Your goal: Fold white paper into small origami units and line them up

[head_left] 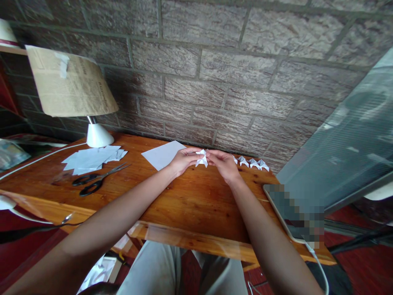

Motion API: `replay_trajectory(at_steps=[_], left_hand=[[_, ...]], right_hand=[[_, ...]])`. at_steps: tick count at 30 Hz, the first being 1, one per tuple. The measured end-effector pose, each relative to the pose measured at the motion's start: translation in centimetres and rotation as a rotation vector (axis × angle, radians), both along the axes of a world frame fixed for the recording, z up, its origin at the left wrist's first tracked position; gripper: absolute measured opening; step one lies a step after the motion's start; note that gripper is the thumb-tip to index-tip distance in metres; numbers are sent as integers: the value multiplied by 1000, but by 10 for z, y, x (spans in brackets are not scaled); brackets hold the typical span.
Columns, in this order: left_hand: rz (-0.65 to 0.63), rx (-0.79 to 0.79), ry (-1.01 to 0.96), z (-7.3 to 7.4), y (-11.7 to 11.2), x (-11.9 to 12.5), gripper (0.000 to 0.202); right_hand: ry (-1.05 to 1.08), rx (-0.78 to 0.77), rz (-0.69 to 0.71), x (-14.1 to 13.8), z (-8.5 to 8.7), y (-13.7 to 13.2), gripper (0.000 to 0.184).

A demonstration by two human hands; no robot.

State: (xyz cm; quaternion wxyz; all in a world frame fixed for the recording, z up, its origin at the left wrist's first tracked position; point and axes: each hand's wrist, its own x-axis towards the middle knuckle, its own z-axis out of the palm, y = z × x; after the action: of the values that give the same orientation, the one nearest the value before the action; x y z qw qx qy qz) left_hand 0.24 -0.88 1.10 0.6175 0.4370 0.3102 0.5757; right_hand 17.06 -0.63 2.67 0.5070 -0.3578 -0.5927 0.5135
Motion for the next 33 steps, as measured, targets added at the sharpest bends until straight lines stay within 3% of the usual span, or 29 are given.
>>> replay_trajectory(at_steps=[16, 23, 33], left_hand=[[1, 7, 48, 2, -2, 0, 40], [62, 113, 116, 0, 0, 2, 38], [-15, 150, 156, 6, -2, -3, 40]], right_hand=[[28, -21, -11, 1, 0, 0, 30], [-19, 9, -20, -1, -3, 0, 31], [-41, 38, 30, -1, 0, -4, 33]])
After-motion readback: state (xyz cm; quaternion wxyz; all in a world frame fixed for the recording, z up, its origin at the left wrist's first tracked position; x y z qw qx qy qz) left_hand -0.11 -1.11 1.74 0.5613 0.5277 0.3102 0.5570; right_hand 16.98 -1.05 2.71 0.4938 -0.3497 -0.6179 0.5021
